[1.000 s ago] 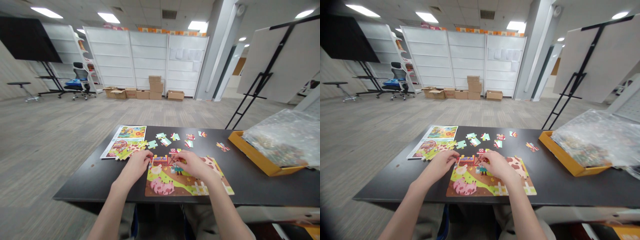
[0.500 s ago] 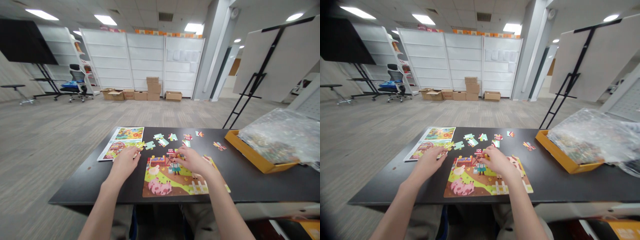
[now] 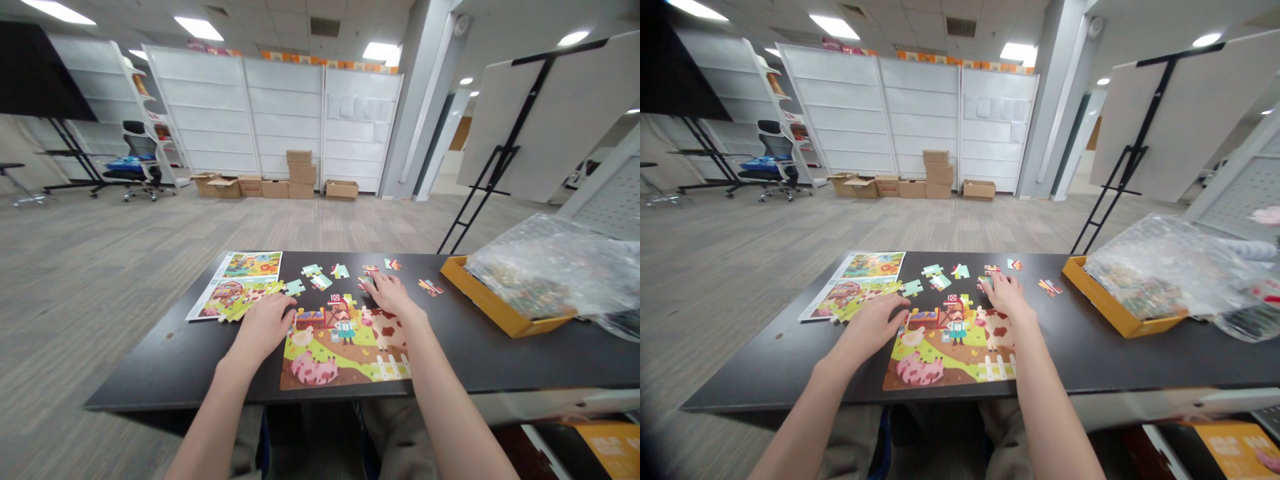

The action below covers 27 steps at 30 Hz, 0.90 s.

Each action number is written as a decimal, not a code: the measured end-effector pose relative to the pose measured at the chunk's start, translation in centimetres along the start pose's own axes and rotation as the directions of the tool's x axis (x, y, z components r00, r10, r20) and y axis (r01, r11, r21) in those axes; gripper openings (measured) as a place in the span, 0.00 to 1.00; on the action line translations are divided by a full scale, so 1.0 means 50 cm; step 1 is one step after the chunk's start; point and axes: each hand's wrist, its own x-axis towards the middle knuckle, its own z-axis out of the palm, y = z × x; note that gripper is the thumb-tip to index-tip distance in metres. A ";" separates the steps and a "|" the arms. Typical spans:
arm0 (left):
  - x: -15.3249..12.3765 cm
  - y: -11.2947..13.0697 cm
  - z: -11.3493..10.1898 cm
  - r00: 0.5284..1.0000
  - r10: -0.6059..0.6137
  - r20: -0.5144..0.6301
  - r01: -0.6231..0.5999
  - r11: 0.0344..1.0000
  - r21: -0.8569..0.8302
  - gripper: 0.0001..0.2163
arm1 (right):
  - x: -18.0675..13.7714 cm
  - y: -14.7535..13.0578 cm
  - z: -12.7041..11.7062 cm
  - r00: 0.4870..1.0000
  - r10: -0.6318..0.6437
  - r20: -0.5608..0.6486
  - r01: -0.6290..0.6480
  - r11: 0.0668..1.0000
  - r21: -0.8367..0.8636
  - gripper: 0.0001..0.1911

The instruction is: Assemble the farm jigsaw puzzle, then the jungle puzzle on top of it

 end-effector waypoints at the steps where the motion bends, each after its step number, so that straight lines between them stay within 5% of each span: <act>1: 0.001 0.002 0.001 1.000 0.005 0.000 -0.005 1.000 -0.004 0.11 | -0.003 0.000 -0.005 0.999 0.039 -0.013 -0.039 0.999 -0.017 0.28; 8: 0.001 0.008 0.001 1.000 0.009 0.017 -0.009 1.000 0.007 0.11 | -0.018 0.016 -0.029 0.923 0.346 -0.169 -0.369 0.921 -0.128 0.27; 16: -0.002 0.009 -0.004 1.000 0.004 0.014 -0.004 1.000 -0.005 0.09 | -0.009 0.029 -0.029 0.918 0.356 -0.176 -0.375 0.922 -0.091 0.19; 22: -0.006 0.007 -0.006 1.000 0.005 -0.007 -0.005 1.000 -0.009 0.09 | -0.015 0.046 -0.029 0.863 0.460 -0.209 -0.492 0.860 -0.139 0.33; 27: -0.006 0.001 -0.006 1.000 0.001 -0.011 -0.001 1.000 0.000 0.09 | -0.014 0.061 -0.033 0.886 0.436 -0.155 -0.457 0.879 -0.140 0.24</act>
